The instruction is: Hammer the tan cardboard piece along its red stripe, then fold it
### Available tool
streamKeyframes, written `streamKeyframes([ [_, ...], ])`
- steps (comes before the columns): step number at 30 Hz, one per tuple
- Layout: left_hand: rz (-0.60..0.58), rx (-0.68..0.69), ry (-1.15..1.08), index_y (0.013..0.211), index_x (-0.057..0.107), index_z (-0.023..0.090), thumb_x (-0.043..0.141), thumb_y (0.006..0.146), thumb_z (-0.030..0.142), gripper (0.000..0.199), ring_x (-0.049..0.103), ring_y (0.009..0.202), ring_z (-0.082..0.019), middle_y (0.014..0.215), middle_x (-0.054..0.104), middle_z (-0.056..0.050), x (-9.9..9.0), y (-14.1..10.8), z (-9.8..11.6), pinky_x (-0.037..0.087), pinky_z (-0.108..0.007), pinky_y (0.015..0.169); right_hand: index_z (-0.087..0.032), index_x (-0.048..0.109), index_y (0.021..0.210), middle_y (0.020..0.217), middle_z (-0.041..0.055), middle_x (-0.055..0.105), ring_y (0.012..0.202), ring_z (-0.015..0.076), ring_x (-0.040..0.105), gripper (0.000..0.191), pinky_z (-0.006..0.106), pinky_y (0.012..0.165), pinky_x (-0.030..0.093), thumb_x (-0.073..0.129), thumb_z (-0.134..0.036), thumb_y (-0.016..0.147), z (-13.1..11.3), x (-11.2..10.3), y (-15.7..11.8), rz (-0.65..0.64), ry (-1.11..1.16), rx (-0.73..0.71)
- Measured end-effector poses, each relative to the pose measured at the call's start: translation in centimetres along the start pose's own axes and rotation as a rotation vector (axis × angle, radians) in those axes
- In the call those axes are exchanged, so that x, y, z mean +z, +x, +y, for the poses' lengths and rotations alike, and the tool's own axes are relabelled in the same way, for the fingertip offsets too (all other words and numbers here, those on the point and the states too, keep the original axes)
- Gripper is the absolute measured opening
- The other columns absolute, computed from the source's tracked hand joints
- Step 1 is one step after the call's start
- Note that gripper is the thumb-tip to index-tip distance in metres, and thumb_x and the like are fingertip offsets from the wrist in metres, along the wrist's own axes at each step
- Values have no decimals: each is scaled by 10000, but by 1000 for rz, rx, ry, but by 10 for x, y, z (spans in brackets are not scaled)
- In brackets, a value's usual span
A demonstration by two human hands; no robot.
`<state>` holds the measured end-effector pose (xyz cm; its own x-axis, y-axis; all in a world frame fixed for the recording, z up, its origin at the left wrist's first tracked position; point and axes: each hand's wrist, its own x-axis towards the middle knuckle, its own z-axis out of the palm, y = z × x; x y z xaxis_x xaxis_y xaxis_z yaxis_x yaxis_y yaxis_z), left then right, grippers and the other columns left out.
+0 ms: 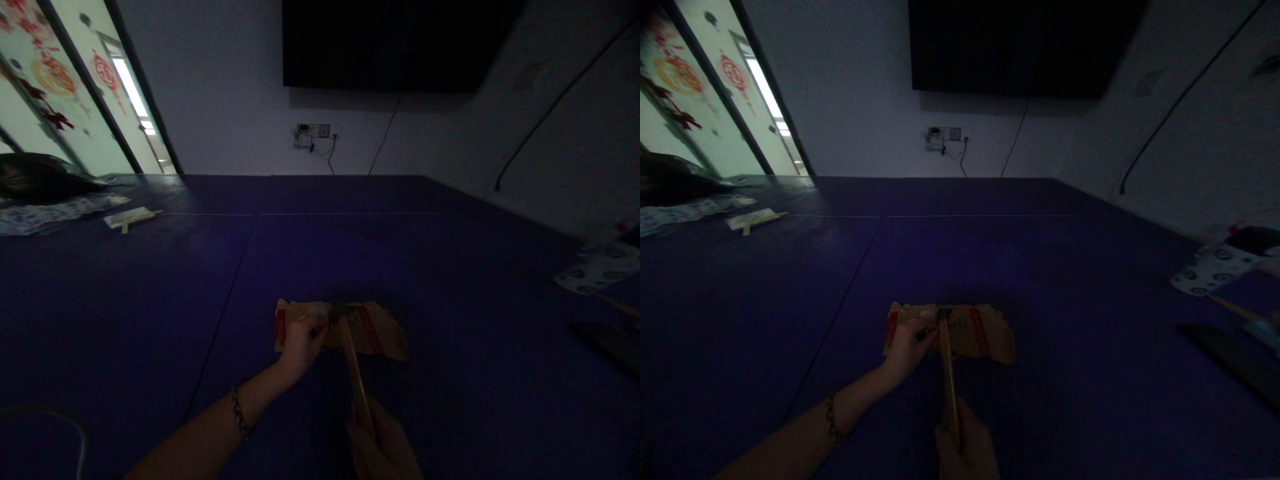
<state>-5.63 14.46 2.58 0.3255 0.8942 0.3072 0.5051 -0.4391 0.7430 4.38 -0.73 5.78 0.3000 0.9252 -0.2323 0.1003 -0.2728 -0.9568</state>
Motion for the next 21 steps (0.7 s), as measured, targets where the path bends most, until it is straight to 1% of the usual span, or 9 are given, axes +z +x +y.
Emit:
streamKeyframes([
  [3, 12, 1, -22, 721, 661, 167, 547, 699, 63, 157, 600, 692, -162, 727, 662, -25, 0, 0, 0, 464, -268, 686, -168, 601, 818, 591, 7, 552, 537, 147, 509, 309, 224, 482, 410, 596, -420, 640, 1, 0, -1, 22, 66, 0],
  [5, 11, 5, -22, 719, 661, 166, 543, 703, 61, 159, 598, 679, -157, 717, 661, -24, 1, 0, -1, 465, -266, 689, -170, 603, 801, 583, 1, 538, 535, 144, 502, 297, 222, 479, 405, 601, -415, 633, 2, 2, -1, 30, 83, -1],
  [7, 7, 3, -3, 696, 657, 160, 544, 705, 67, 147, 596, 662, -158, 691, 655, -27, 0, 0, -1, 466, -264, 676, -168, 613, 777, 565, -5, 525, 522, 140, 487, 283, 224, 482, 400, 596, -410, 630, 2, 5, 0, 27, 63, 7],
  [9, 3, 3, 13, 682, 655, 157, 548, 700, 66, 142, 597, 660, -162, 682, 652, -31, 0, 1, -1, 466, -262, 662, -163, 626, 792, 559, -3, 528, 517, 143, 481, 298, 228, 484, 398, 578, -411, 634, 2, 6, 0, 29, 38, 16],
  [15, 20, 9, -8, 736, 665, 171, 551, 690, 42, 178, 601, 669, -155, 725, 662, -21, 1, 0, 0, 469, -262, 678, -168, 641, 820, 633, 25, 587, 587, 170, 532, 324, 237, 551, 427, 576, -432, 643, 0, 4, -4, 47, 35, -36],
  [18, 10, 17, 14, 702, 661, 160, 555, 694, 51, 153, 602, 669, -161, 701, 658, -26, 2, 1, -1, 467, -263, 667, -164, 639, 818, 618, 26, 587, 586, 176, 531, 306, 248, 561, 428, 600, -410, 640, 3, 3, -2, 30, -40, -27],
  [21, 11, 25, 26, 696, 662, 156, 560, 687, 45, 151, 604, 686, -169, 702, 659, -33, 2, 1, -2, 465, -265, 667, -157, 636, 851, 648, 43, 601, 622, 192, 544, 303, 264, 592, 432, 604, -379, 646, 9, 2, 0, 46, -87, -32],
])
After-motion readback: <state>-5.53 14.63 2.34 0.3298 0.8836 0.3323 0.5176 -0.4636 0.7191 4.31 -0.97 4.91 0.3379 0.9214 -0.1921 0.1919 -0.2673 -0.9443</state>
